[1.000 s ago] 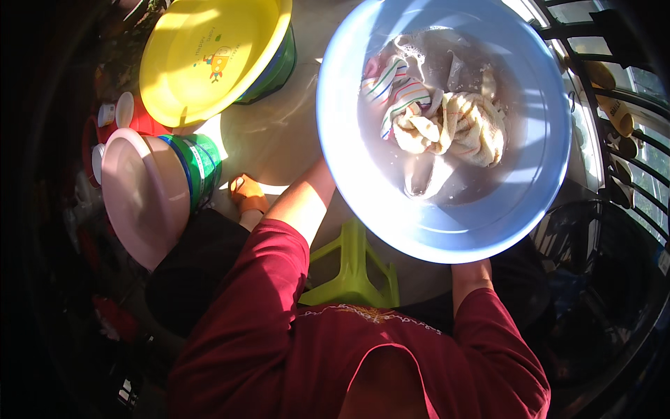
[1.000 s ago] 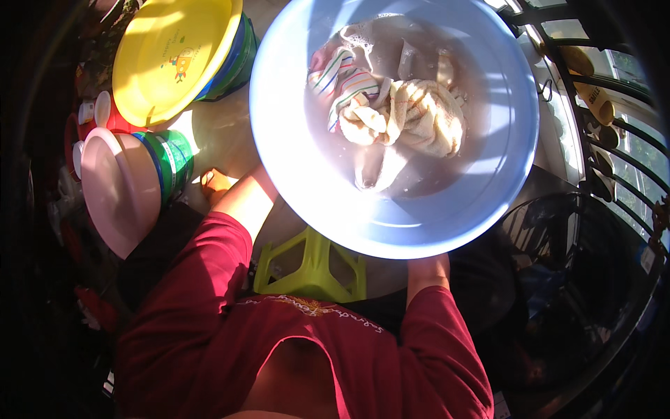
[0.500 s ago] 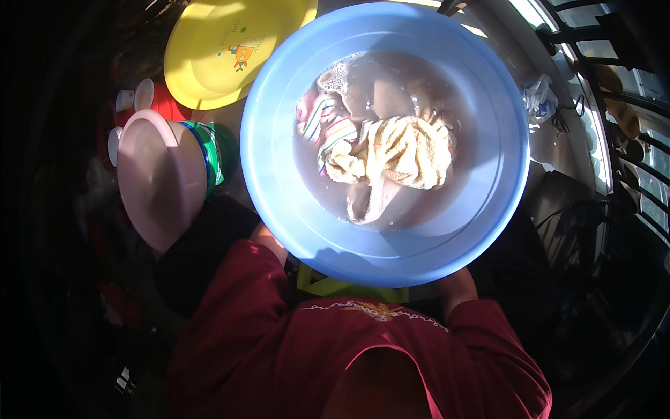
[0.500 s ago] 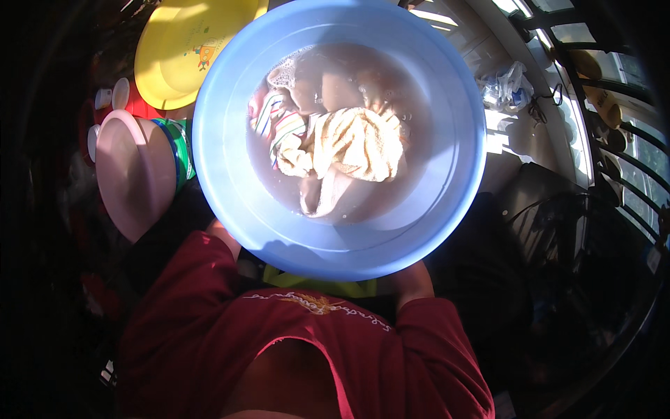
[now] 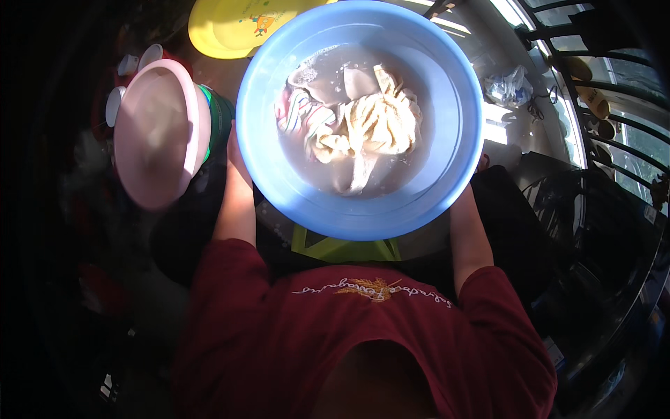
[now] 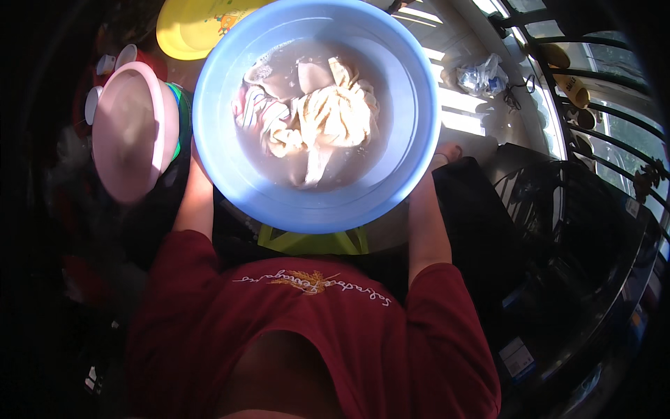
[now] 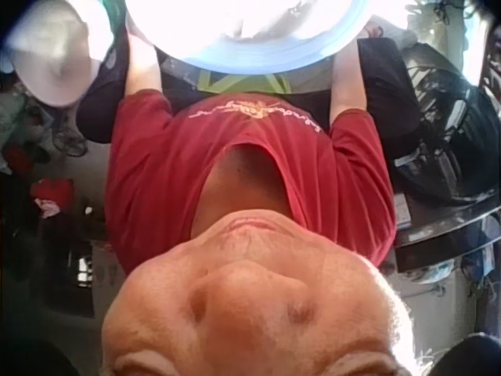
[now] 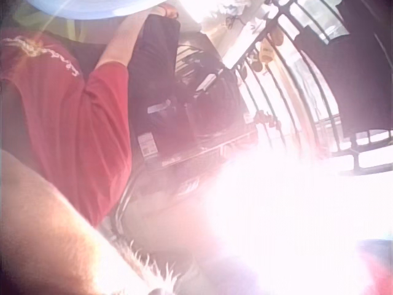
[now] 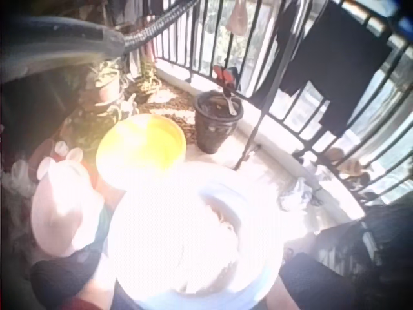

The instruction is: The person hand-washes clothes in a basin, wrings them out, and hangs them on a rack before cleaning a shoe and preparing more garments for washing.

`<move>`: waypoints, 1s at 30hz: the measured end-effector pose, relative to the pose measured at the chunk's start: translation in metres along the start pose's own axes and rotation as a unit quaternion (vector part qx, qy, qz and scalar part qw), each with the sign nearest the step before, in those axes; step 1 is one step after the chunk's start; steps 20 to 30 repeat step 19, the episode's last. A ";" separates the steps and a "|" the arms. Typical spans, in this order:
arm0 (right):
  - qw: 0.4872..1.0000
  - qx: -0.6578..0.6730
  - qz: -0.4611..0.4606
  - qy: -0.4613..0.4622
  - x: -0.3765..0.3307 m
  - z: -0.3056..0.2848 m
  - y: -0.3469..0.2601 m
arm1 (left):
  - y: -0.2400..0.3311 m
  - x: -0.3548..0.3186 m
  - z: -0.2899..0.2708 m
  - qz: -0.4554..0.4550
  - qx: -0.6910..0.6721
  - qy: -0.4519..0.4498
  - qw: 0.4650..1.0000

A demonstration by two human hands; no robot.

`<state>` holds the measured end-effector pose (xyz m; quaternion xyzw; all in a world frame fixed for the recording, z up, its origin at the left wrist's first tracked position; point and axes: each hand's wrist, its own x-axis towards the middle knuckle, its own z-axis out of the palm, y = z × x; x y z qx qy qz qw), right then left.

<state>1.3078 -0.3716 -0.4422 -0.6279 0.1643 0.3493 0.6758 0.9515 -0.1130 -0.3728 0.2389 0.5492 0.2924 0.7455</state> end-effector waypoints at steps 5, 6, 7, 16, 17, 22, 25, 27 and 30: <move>0.972 0.085 -0.120 -0.185 -0.034 -0.013 -0.115 | 0.075 -0.017 -0.021 0.228 0.013 0.007 0.974; 0.951 0.130 -0.161 -0.228 -0.054 -0.008 -0.136 | 0.084 -0.040 -0.001 0.294 0.034 -0.018 0.955; 0.927 0.187 -0.164 -0.280 -0.074 0.002 -0.151 | 0.091 -0.066 0.019 0.316 0.008 -0.039 0.948; 0.778 0.372 0.116 -0.493 -0.150 0.096 -0.088 | -0.002 -0.102 0.108 0.086 -0.033 -0.244 0.965; 0.781 0.376 0.137 -0.480 -0.153 0.098 -0.082 | 0.005 -0.119 0.113 0.045 0.086 -0.231 0.968; 0.866 0.231 0.094 -0.433 -0.134 0.108 -0.063 | -0.031 -0.062 0.097 0.410 0.433 -0.200 0.777; 0.866 0.231 0.094 -0.433 -0.134 0.108 -0.063 | -0.031 -0.062 0.097 0.410 0.433 -0.200 0.777; 0.866 0.231 0.094 -0.433 -0.134 0.108 -0.063 | -0.031 -0.062 0.097 0.410 0.433 -0.200 0.777; 0.866 0.231 0.094 -0.433 -0.134 0.108 -0.063 | -0.031 -0.062 0.097 0.410 0.433 -0.200 0.777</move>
